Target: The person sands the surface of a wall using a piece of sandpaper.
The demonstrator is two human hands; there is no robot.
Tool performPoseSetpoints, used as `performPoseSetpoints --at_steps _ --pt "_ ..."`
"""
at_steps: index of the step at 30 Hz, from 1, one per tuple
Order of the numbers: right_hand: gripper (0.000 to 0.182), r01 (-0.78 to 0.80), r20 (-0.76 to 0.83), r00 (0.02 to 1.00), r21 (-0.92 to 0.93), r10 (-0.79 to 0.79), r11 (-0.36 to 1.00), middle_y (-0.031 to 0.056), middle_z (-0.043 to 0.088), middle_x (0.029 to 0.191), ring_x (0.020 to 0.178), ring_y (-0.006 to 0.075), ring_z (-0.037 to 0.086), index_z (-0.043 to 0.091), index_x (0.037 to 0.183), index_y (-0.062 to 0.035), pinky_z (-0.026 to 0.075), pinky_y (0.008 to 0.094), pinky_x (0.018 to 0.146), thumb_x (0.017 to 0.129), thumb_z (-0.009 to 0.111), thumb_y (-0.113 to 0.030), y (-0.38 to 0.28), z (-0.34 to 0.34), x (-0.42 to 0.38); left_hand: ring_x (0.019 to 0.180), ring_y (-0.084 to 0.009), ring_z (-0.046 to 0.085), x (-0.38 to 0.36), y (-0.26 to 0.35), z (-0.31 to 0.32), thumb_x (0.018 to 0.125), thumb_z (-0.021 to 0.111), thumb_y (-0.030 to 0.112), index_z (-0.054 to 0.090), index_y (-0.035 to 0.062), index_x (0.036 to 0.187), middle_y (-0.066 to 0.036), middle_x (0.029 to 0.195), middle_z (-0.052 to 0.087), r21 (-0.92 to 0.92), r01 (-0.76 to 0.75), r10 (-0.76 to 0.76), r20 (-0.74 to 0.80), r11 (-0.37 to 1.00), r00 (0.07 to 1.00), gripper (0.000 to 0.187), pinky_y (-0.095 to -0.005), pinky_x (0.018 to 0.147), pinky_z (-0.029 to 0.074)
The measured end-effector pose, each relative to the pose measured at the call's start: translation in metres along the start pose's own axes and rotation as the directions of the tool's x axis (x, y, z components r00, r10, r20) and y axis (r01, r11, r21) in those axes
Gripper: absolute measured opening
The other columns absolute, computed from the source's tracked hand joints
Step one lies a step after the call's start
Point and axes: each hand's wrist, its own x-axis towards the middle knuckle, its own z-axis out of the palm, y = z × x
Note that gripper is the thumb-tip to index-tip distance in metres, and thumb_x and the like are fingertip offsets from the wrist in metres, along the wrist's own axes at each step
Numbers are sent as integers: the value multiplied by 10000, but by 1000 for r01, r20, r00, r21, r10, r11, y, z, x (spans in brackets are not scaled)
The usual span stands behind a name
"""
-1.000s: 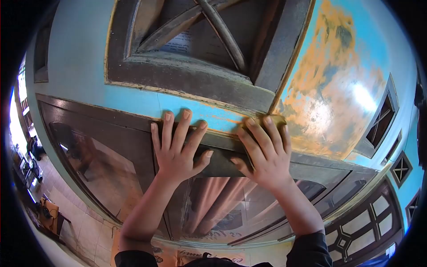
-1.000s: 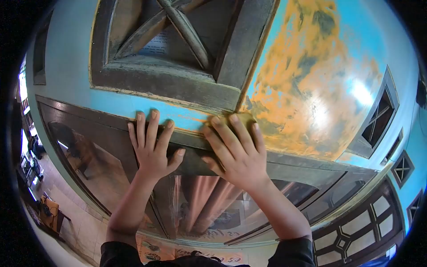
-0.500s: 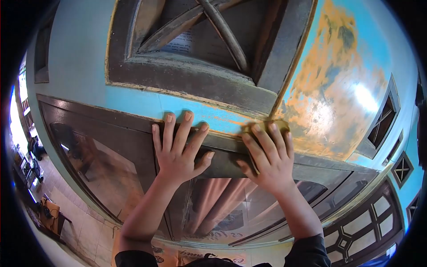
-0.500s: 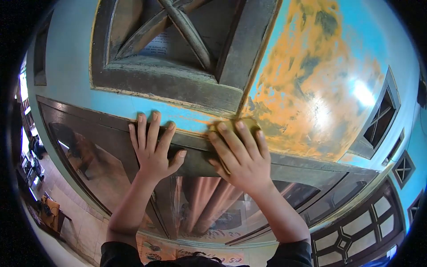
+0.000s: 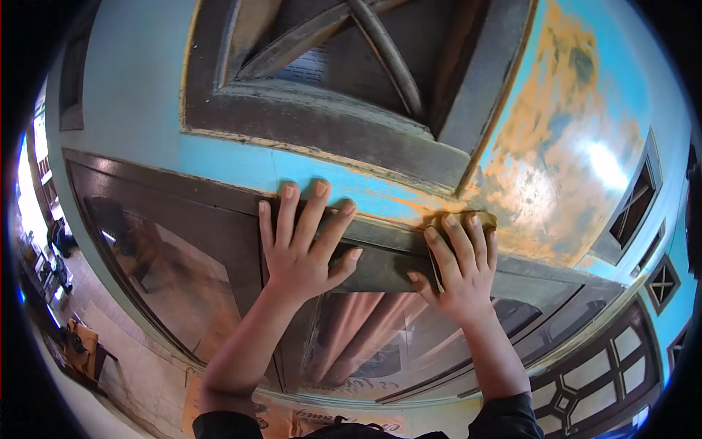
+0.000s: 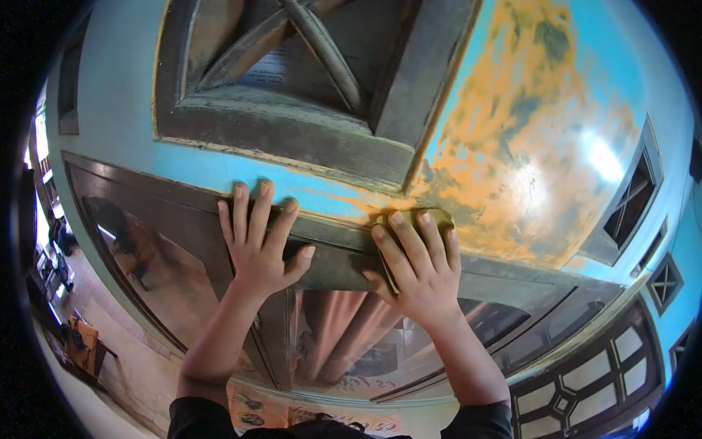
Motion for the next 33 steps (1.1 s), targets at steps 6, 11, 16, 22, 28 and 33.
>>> performPoseSetpoints --at_steps 6,11,16,22,28,33 --pt "577 -32 -1 999 33 32 999 59 524 1448 1369 309 448 597 1365 -192 216 528 1171 921 553 -559 -18 -3 28 1451 -395 329 1 6 0 932 517 507 591 251 1372 -104 1521 461 -17 82 -82 8 996 997 515 -623 1182 136" --pt "522 27 -40 999 -24 -28 999 19 532 1439 1352 275 472 616 1344 -241 249 522 1159 862 666 -434 0 3 6 1461 -463 268 -1 0 0 958 493 497 528 146 1410 -205 1531 412 -2 -1 1 3 1000 1000 573 -639 1173 112" --pt "513 23 -59 998 -16 -24 1000 6 555 1394 1324 248 499 627 1330 -264 276 511 1150 838 677 -403 -10 -1 24 1458 -459 279 -1 -1 1 968 469 507 552 127 1378 -202 1527 418 15 -4 4 -1 1000 1000 565 -647 1169 123" --pt "547 -36 -74 997 -71 30 997 79 558 1379 1341 335 472 641 1308 -191 267 536 1154 819 685 -434 33 -10 -16 1452 -465 284 -2 -3 0 967 466 516 565 107 1355 -224 1521 415 36 -26 26 6 999 1000 573 -641 1171 132" --pt "832 -94 50 995 45 92 995 121 492 1461 1404 348 396 578 1389 -149 149 539 1194 888 386 -785 30 -29 6 1460 -477 252 1 2 -3 971 456 517 547 34 1339 -254 1530 383 47 -4 2 40 999 999 614 -650 1166 118" --pt "733 -245 -32 969 -35 244 969 141 460 1489 1436 389 340 532 1427 -132 178 549 1188 939 450 -673 82 -35 -34 1475 -482 210 1 4 -3 977 447 512 513 -12 1355 -265 1552 340 37 1 -3 54 999 999 650 -646 1170 89"
